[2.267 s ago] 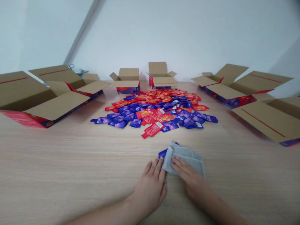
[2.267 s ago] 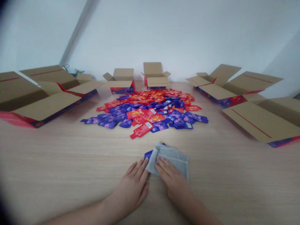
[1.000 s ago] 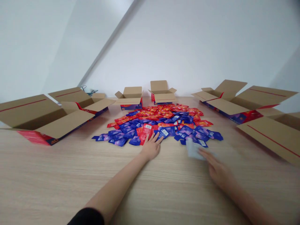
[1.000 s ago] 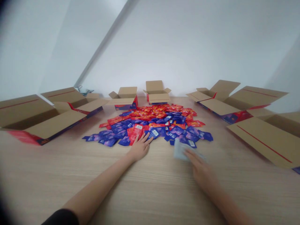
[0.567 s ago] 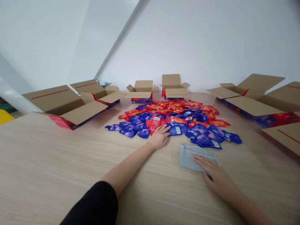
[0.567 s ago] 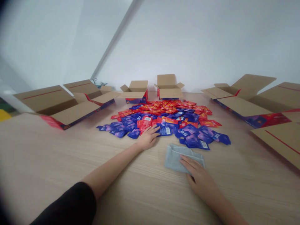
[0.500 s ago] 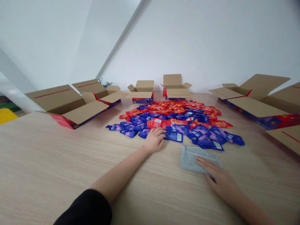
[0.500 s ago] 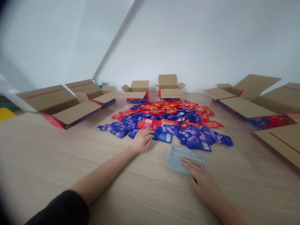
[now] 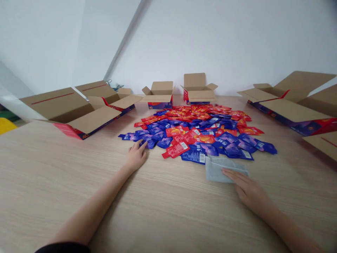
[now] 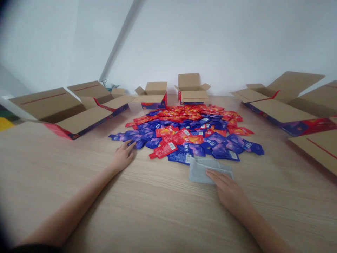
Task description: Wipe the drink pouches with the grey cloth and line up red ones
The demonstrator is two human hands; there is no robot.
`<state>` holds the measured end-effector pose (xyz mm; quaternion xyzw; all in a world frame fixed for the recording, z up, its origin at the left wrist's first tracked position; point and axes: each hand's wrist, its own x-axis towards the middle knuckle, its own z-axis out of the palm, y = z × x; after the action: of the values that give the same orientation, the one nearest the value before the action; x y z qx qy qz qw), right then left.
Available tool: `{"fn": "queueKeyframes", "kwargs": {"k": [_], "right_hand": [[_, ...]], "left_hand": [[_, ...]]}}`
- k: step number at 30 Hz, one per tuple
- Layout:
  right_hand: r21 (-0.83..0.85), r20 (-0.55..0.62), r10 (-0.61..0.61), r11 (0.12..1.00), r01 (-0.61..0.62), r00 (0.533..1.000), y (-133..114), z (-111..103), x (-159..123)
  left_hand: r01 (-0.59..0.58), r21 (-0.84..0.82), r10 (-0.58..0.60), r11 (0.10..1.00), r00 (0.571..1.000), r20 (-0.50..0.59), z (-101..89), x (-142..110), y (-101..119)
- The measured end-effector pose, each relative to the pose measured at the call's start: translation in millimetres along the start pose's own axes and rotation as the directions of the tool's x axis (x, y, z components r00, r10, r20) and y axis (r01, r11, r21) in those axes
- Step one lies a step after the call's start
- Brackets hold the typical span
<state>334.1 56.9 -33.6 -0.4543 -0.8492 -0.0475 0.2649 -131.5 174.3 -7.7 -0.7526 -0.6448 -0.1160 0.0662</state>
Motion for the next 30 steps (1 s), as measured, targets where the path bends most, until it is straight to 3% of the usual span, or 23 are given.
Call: {"fn": "queueKeyframes", "kwargs": {"k": [4,8,13,14,16,19,20,21,25,30], "right_hand": [[0.013,0.067,-0.091,0.996,0.09,0.994,-29,4,4],[-0.011,0.194,-0.11,0.993,0.114,0.975,-58,12,26],[0.084,0.218,-0.104,0.993,0.088,0.97,-67,0,33],[0.106,0.202,-0.115,0.99,0.096,0.973,-69,-3,29],[0.129,0.18,-0.152,0.983,0.13,0.972,-73,-8,17],[0.143,0.195,-0.22,0.97,0.194,0.956,-80,-8,3],[0.148,0.212,-0.223,0.97,0.195,0.951,-83,-7,1],[0.157,0.23,-0.218,0.97,0.186,0.948,-84,-5,1],[0.225,0.28,-0.155,0.97,0.092,0.947,-86,-2,7],[0.309,0.261,-0.171,0.947,0.086,0.95,-81,-4,14]], "left_hand": [[-0.002,0.006,0.002,1.0,1.0,-0.005,-2.5,4,4],[0.005,0.023,-0.004,1.0,1.0,-0.017,-10.1,14,5],[-0.041,0.025,0.042,0.999,0.998,-0.051,-32.7,6,29],[-0.086,0.009,0.086,0.996,0.995,-0.053,-36.2,1,39],[-0.285,-0.084,0.282,0.955,0.958,-0.043,-37.7,-9,64],[-0.543,-0.165,0.552,0.824,0.834,0.013,-23.8,-12,104],[-0.594,-0.181,0.609,0.784,0.793,0.032,-16.0,-8,116],[-0.607,-0.19,0.623,0.772,0.781,0.037,-7.4,0,126],[-0.587,-0.197,0.602,0.785,0.799,0.017,21.9,58,145],[-0.569,-0.187,0.574,0.8,0.818,-0.034,36.5,127,149]]}}
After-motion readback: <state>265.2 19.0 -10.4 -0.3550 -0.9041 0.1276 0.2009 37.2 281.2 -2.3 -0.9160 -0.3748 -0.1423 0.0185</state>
